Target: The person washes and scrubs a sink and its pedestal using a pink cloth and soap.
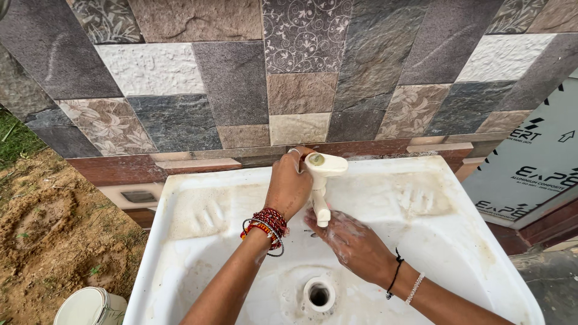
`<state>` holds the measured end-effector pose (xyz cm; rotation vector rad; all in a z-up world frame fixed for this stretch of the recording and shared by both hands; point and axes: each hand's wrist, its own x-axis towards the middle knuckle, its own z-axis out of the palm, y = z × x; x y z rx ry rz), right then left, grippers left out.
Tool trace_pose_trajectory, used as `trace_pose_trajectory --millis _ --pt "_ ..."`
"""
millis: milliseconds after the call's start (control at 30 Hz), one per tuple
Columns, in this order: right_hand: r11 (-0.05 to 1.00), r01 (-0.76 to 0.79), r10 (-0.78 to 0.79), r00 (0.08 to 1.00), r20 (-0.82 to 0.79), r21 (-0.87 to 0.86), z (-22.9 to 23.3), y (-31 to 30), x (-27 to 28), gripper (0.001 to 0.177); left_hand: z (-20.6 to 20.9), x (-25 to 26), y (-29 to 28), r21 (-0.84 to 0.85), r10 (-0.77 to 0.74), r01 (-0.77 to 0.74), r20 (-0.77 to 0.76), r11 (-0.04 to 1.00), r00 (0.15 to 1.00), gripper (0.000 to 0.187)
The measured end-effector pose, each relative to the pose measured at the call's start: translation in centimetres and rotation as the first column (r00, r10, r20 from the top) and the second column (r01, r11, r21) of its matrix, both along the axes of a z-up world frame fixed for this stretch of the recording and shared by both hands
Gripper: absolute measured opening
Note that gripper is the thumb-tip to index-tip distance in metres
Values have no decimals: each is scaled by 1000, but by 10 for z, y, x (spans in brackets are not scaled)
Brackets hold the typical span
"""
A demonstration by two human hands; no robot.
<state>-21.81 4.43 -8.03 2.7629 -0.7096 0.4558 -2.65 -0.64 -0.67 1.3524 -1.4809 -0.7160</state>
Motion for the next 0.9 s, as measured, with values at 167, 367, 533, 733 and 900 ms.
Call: trace_pose_trajectory --millis 167,367,533,733,900 --pt "951 -260 232 957 172 167 -21 -15 8 48 27 -41 11 31 68 -67 -36 997 997 37" --pt "634 -164 -105 950 293 756 -47 -44 17 35 11 -76 6 -303 300 -151 538 941 787 43" --pt "969 -232 245 952 -183 87 -45 -37 -11 38 8 -45 5 -200 -34 113 360 973 932 46" --pt "901 -414 432 884 -177 130 -77 -10 -14 60 23 -11 -7 91 -358 363 -70 927 931 62" --pt "812 -451 469 882 45 371 -64 19 21 58 18 -11 0 38 -306 320 -212 947 928 58"
